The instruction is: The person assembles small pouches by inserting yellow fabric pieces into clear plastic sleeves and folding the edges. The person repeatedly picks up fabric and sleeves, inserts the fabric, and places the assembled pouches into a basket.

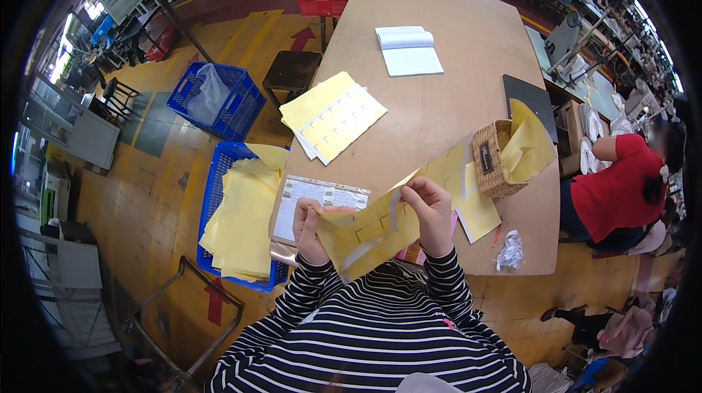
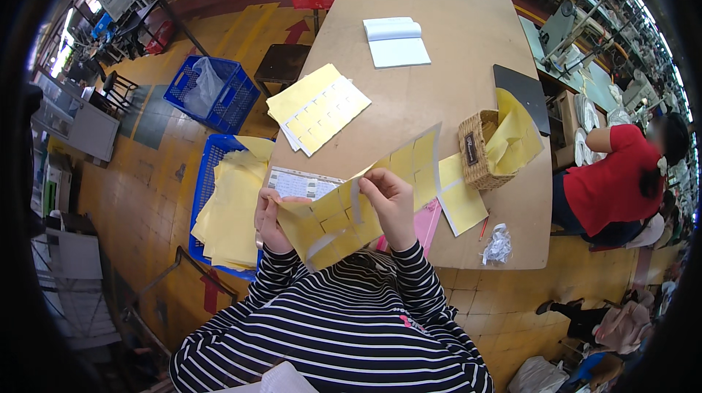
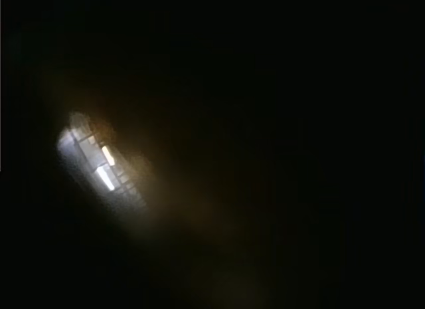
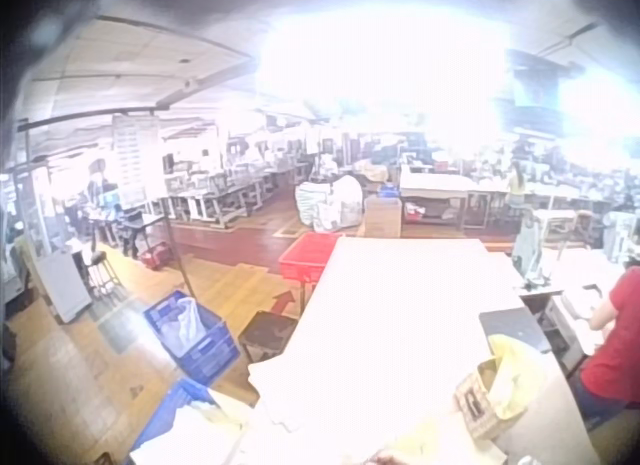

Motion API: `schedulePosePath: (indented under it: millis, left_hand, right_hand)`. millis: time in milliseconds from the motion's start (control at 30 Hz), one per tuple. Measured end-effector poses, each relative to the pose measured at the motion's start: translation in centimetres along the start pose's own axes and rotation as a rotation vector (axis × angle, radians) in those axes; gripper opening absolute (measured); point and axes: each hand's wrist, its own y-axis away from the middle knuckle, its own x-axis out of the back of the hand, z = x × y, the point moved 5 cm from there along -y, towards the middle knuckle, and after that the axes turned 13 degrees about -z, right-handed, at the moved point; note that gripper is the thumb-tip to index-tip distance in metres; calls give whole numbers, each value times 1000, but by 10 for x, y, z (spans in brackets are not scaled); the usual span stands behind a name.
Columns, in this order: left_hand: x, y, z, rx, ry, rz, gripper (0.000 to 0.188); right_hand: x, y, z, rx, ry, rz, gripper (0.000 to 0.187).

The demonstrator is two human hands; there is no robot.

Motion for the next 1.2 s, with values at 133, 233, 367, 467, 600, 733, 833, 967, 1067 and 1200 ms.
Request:
schedulePosePath:
  millis: [133,233,367,467,600,733,833,967,1067,1200]
  left_hand:
    - [-15,-12,8,194,-93,-437,48]
    - [-25,-17,20,393,-247,-840,73]
    - [-30,-42,34,264,-717,-628,48]
    - [-40,-45,34,279,-701,-637,44]
    - [-30,-43,22,402,-551,-520,33]
    - [-8,-42,10,435,-490,-350,26]
    - [5,-42,8,417,-480,-270,25]
    - [14,-42,8,404,-443,-210,24]
    - [22,-40,6,447,-381,-158,25]
    - [37,-39,6,414,-370,-99,23]
  right_hand:
    - [-1,0,-5,14,96,6,10]
    - [-16,1,-20,140,554,-131,12]
    - [-46,5,-25,251,663,-285,13]
    - [-52,4,-24,258,579,-259,12]
    - [-44,3,-8,79,291,-227,7]
    - [-40,10,10,-111,39,-219,9]
    - [-41,14,18,-168,-47,-228,13]
    - [-44,21,22,-141,-180,-180,20]
    - [-45,21,17,-9,1,-173,30]
    - [-39,25,9,106,436,-273,42]
